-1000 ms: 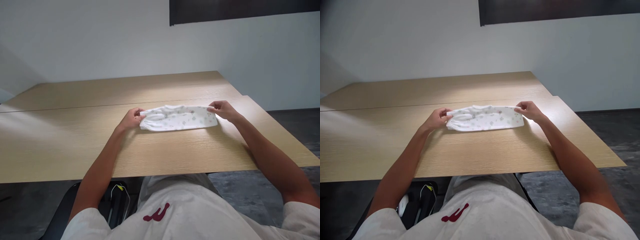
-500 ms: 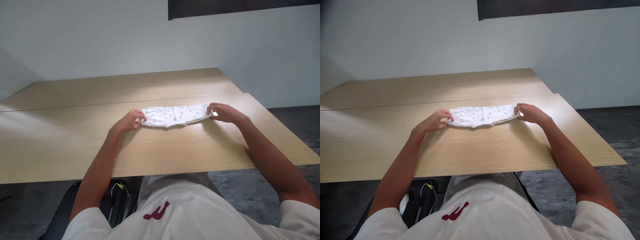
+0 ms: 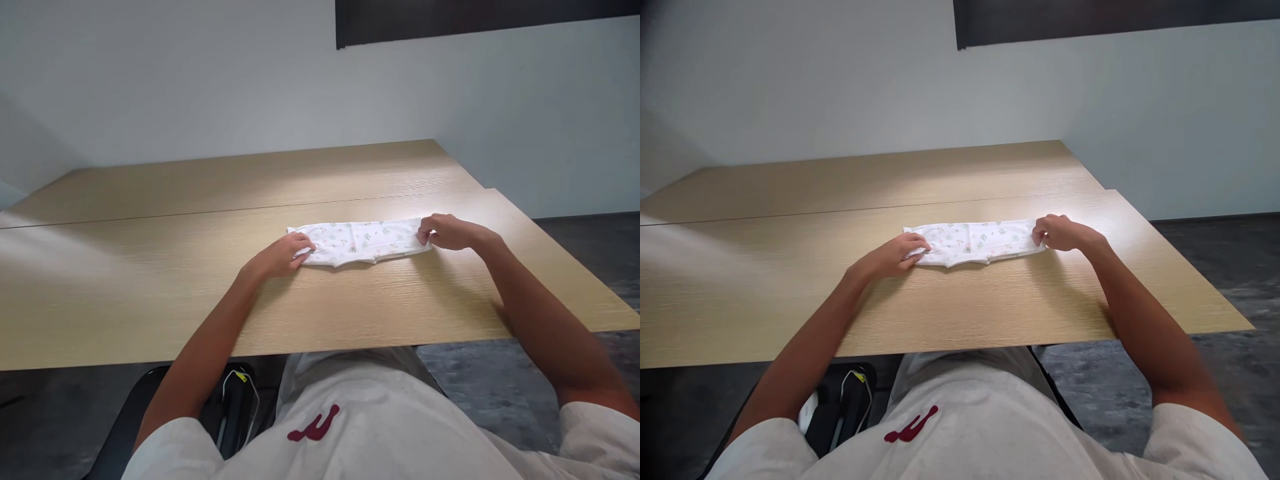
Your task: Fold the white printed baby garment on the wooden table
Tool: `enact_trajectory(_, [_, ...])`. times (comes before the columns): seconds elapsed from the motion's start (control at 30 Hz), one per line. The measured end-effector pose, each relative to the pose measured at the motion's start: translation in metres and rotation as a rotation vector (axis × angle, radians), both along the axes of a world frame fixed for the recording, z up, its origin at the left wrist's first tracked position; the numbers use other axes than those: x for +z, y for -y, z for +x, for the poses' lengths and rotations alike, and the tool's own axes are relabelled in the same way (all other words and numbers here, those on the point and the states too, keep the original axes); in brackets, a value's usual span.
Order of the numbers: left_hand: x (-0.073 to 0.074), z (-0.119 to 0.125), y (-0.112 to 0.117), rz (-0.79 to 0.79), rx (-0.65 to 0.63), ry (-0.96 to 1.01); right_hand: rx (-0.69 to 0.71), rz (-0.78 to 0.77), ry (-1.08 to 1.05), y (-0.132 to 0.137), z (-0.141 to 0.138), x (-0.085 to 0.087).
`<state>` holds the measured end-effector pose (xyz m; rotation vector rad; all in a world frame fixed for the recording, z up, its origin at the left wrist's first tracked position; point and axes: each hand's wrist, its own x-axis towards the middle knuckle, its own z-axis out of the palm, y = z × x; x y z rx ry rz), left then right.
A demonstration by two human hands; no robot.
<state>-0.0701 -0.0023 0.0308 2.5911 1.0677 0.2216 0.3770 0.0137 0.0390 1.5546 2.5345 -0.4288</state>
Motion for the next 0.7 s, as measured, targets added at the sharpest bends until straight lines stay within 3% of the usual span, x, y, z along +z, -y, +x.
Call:
enact_trajectory(0.1, [0.011,0.001,0.009,-0.102,-0.029,-0.037,-0.058,-0.150,0.048,0.007,-0.006,0.008])
enact_trajectory(0.17, [0.013,0.008,0.015,-0.100,0.008,-0.062,-0.080,-0.165,0.061,0.014,-0.014,0.013])
enact_trajectory(0.27, [0.004,0.029,0.024,0.033,0.084,-0.026,-0.125,0.080,-0.038,0.025,-0.037,0.014])
enact_trajectory(0.33, [-0.006,0.047,0.029,0.120,0.064,0.010,-0.123,0.289,-0.212,0.032,-0.059,0.009])
enact_trajectory(0.4, [-0.015,0.063,0.033,0.158,0.021,-0.003,-0.036,0.380,-0.376,0.039,-0.082,0.000])
enact_trajectory(0.47, [-0.023,0.074,0.035,0.155,-0.018,-0.047,0.094,0.370,-0.442,0.045,-0.101,-0.013])
enact_trajectory(0.6, [-0.031,0.081,0.038,0.106,-0.048,-0.101,0.318,0.246,-0.402,0.048,-0.118,-0.039])
enact_trajectory(0.7, [-0.035,0.079,0.037,0.109,-0.006,-0.110,0.355,0.173,-0.337,0.046,-0.115,-0.046])
